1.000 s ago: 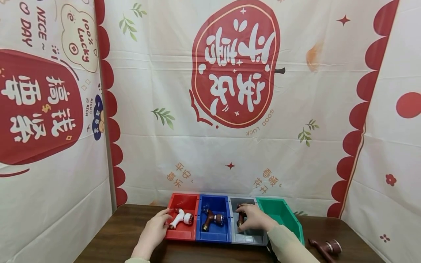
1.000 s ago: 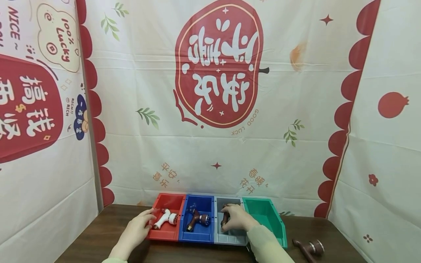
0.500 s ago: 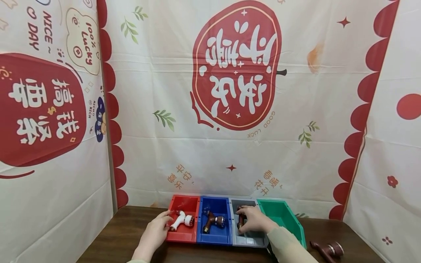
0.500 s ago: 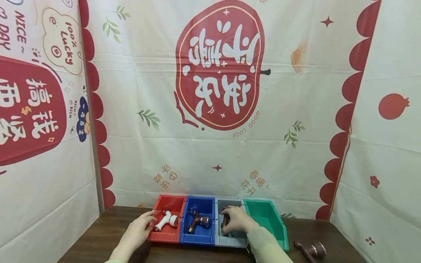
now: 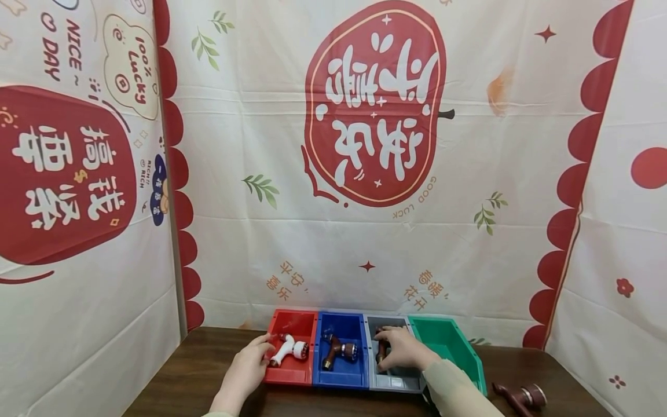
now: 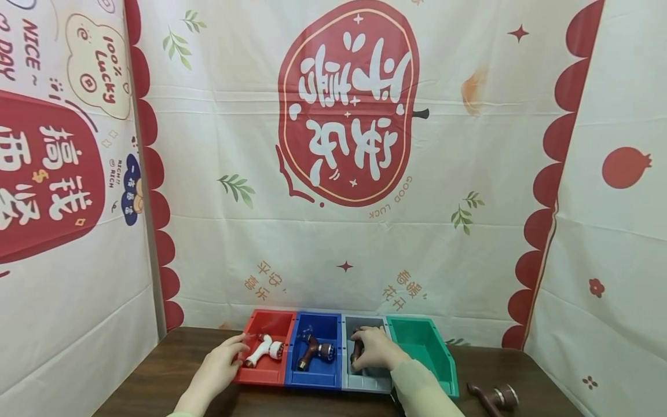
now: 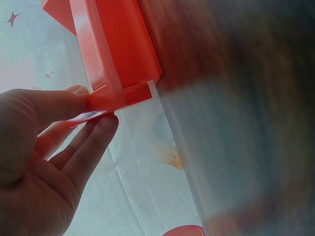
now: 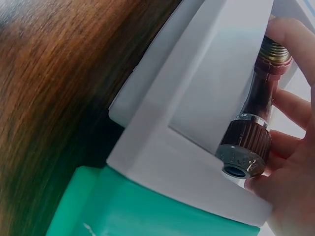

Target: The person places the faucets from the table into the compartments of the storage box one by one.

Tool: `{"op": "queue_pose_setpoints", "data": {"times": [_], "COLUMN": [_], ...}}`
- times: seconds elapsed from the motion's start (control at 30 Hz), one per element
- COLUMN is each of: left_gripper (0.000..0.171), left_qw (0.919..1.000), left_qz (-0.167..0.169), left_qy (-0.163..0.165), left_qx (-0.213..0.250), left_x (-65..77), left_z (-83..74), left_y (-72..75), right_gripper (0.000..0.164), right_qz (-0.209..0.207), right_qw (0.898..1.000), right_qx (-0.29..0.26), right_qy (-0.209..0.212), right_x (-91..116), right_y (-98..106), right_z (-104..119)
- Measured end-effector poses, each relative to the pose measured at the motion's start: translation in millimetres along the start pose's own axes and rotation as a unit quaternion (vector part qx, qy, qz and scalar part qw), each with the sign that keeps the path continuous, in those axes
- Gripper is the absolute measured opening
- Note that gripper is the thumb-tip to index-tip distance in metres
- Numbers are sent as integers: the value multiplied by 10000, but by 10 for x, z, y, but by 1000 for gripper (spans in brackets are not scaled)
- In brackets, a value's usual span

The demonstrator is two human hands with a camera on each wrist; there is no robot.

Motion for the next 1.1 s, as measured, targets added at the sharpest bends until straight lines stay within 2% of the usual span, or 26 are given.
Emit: {"op": "queue_pose_setpoints", "data": {"times": [0.17, 0.37, 1.1], "left_gripper": [22, 22, 21], "left_qw": [10000, 10000, 10000], "left_qz": [-55, -67, -80], "left_qy": [-14, -29, -43], "left_qx": [-16, -9, -27], "left_x": [2, 4, 1], "left_z": [8, 7, 1], "left_y": [5, -3, 7], "right_gripper": [54, 53, 55], "right_qz": [25, 139, 119], "right_qw": [10000, 9997, 9998], "right_qx": [-24, -135, -32], "right_qy": [40, -120, -128], "right_x": [-8, -5, -22], "right_y": [-1, -37, -40], "right_z": [31, 38, 31]}}
Point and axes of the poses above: each hand's wrist, its own x-axis away from the middle knuckle, its own y-axis out of the back of the hand, z = x × y, the point moved 6 cm from there along -x, towards the middle knuckle
